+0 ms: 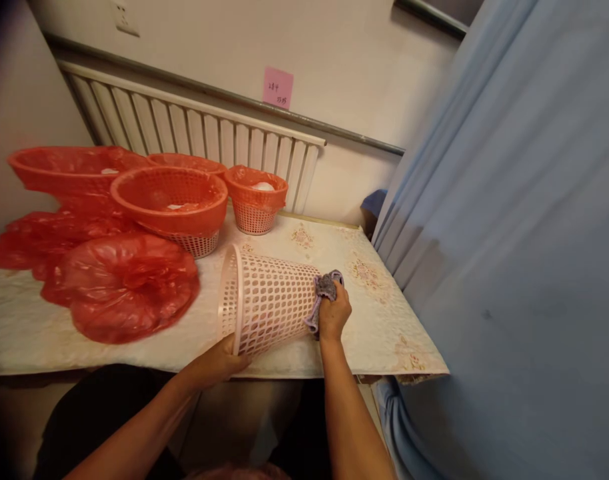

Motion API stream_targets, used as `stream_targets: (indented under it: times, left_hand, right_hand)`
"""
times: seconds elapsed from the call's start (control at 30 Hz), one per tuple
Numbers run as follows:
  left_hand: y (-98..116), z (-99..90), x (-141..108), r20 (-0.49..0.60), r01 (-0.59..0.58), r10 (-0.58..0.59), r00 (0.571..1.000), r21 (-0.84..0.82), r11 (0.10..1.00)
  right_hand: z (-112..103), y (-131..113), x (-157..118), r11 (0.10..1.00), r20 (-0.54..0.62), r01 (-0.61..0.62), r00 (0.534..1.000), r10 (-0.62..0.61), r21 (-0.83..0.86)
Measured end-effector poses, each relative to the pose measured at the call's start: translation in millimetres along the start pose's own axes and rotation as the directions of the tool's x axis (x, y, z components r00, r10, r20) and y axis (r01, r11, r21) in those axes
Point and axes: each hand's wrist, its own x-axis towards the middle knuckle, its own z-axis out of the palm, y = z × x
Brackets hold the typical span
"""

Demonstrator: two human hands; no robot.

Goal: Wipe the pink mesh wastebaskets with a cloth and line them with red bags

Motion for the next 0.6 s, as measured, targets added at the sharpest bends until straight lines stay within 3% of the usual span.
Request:
stream_targets:
  times: [0.13, 0.3, 0.43, 0.6]
  left_hand:
    - [0, -2.6, 2, 0.029, -0.018, 0.018, 0.999, 0.008, 1.0]
    - [0, -5.2, 8, 0.039, -0.037, 0.037, 0.999, 0.005, 0.999]
    - [-7, -9.4, 5, 0.09, 0.0, -0.006, 0.996, 0.061, 0.998]
    - [-22, -12.2, -4, 0.038, 0.073, -0.082, 0.996, 0.186, 0.98]
  right_hand:
    - [-2, -26, -46, 0.996, -0.02, 0.027, 0.999, -0.025, 0.089]
    - [0, -87, -97, 0.918, 0.05, 0.268, 0.954, -0.295, 0.292]
    - [2, -120, -95, 0.862, 0.09, 0.342, 0.912, -0.401, 0.374]
    - [13, -144, -61, 0.867, 0.135, 0.306, 0.913, -0.384, 0.394]
